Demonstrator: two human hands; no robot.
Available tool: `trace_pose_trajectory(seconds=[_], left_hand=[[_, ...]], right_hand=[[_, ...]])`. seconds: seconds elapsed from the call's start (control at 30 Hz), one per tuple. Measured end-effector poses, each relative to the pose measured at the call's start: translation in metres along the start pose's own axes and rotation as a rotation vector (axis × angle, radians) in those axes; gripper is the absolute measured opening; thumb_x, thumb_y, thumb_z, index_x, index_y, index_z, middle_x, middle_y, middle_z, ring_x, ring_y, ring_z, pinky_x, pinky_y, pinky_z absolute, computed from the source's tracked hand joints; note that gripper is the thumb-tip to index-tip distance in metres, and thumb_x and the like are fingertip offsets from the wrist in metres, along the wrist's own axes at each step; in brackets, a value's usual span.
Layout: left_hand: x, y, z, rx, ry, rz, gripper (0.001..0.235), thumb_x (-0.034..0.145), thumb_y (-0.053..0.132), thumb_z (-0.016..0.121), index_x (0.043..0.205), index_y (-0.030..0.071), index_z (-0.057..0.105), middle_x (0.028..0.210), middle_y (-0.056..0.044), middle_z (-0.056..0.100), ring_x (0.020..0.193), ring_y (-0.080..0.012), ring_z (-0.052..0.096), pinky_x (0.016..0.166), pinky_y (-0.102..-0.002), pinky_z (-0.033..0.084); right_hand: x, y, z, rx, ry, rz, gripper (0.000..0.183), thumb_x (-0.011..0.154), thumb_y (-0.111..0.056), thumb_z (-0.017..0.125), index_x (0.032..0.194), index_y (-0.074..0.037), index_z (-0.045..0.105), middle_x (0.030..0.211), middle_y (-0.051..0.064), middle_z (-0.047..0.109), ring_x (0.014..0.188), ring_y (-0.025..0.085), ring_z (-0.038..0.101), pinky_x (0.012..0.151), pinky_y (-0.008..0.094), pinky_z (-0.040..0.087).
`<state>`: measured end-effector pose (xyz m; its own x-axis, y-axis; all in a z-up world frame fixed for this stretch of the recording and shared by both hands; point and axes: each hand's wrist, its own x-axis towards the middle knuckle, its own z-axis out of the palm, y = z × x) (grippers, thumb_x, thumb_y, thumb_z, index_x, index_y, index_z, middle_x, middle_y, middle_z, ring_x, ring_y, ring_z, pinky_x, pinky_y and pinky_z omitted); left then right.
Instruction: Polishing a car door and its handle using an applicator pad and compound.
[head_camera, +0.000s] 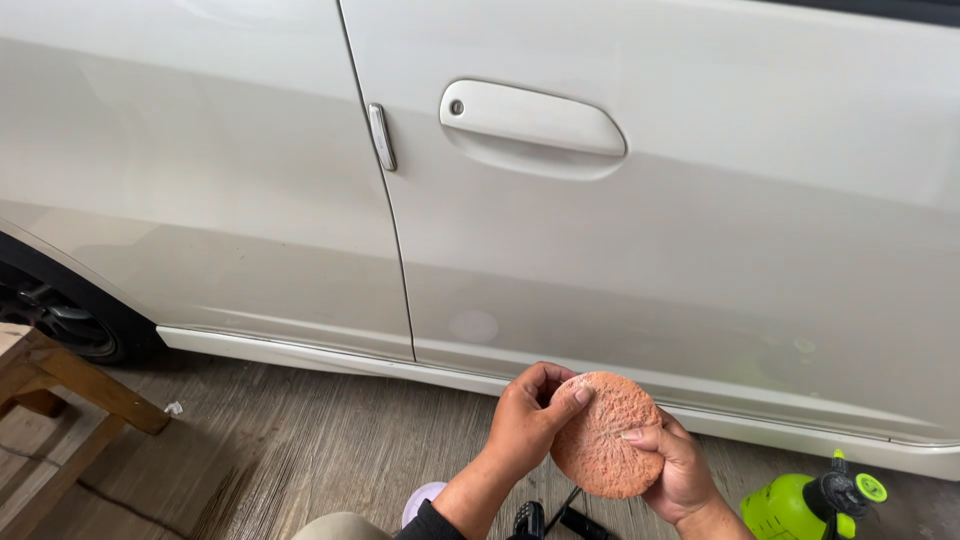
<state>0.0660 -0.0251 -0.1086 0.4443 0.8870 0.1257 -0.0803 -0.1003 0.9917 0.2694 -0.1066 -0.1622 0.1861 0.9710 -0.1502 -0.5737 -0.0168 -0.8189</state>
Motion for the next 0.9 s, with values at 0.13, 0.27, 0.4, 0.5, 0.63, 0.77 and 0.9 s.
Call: trace_pose_trajectory(seconds=[0.13, 0.27, 0.4, 0.5, 0.63, 0.77, 0.9], left_hand=[[0.0, 0.004, 0.001, -0.163, 0.007, -0.04, 0.037, 0.088, 0.029, 0.08, 0.11, 0.001, 0.07, 0.097, -0.008, 0.075, 0.09, -0.0141, 0.069, 0.081, -0.03, 0.058], [0.004, 0.009, -0.003, -0.077, -0.04, -0.126, 0.042, 0.082, 0.028, 0.082, 0.114, 0.004, 0.067, 0.1, -0.007, 0.076, 0.093, -0.0145, 0.072, 0.082, -0.031, 0.06], [0.014, -0.02, -0.017, 0.068, 0.036, 0.026, 0.044, 0.085, 0.026, 0.081, 0.123, 0.007, 0.068, 0.108, -0.006, 0.076, 0.099, -0.0157, 0.071, 0.086, -0.033, 0.059], [0.017, -0.018, -0.031, 0.205, 0.071, -0.053, 0.04, 0.086, 0.024, 0.078, 0.123, 0.012, 0.07, 0.104, -0.008, 0.077, 0.095, -0.0169, 0.073, 0.084, -0.034, 0.059], [0.014, -0.034, -0.041, 0.274, 0.048, -0.09, 0.037, 0.087, 0.025, 0.078, 0.121, 0.011, 0.071, 0.101, -0.008, 0.078, 0.095, -0.0183, 0.074, 0.084, -0.034, 0.058], [0.009, -0.055, -0.045, 0.435, -0.043, 0.005, 0.034, 0.085, 0.023, 0.074, 0.116, 0.009, 0.071, 0.102, -0.01, 0.078, 0.096, -0.0237, 0.076, 0.085, -0.035, 0.059], [0.004, -0.055, -0.033, 0.627, -0.119, -0.051, 0.033, 0.08, 0.034, 0.069, 0.102, 0.01, 0.074, 0.095, -0.012, 0.078, 0.088, -0.0312, 0.075, 0.077, -0.041, 0.059]], right_hand=[[0.001, 0.006, 0.003, 0.003, 0.062, 0.03, 0.058, 0.075, -0.011, 0.064, 0.131, 0.002, 0.058, 0.114, 0.016, 0.068, 0.105, 0.029, 0.068, 0.093, 0.049, 0.055], [0.007, 0.012, 0.002, -0.003, -0.044, -0.004, 0.059, 0.077, -0.016, 0.066, 0.133, 0.001, 0.056, 0.119, 0.017, 0.067, 0.11, 0.03, 0.067, 0.097, 0.05, 0.054], [0.029, 0.028, -0.019, 0.166, 0.079, 0.069, 0.054, 0.089, -0.036, 0.051, 0.126, 0.002, 0.062, 0.123, 0.016, 0.072, 0.115, 0.029, 0.067, 0.098, 0.045, 0.053], [0.061, 0.042, -0.052, -0.553, 0.239, 0.066, 0.038, 0.101, -0.032, 0.056, 0.127, -0.008, 0.07, 0.106, 0.009, 0.071, 0.09, 0.019, 0.066, 0.074, 0.036, 0.052], [0.082, 0.119, -0.13, -0.819, 0.342, 0.313, 0.034, 0.096, -0.035, 0.06, 0.119, -0.012, 0.069, 0.109, 0.001, 0.077, 0.078, 0.012, 0.063, 0.067, 0.031, 0.05], [0.073, 0.212, -0.195, -1.413, 0.257, 0.426, 0.04, 0.09, -0.037, 0.07, 0.105, -0.002, 0.08, 0.104, 0.021, 0.077, 0.089, 0.031, 0.068, 0.08, 0.042, 0.055], [0.049, 0.243, -0.193, -1.729, 0.284, 0.525, 0.039, 0.084, -0.033, 0.067, 0.112, -0.005, 0.073, 0.117, 0.025, 0.071, 0.109, 0.044, 0.066, 0.097, 0.053, 0.053]])
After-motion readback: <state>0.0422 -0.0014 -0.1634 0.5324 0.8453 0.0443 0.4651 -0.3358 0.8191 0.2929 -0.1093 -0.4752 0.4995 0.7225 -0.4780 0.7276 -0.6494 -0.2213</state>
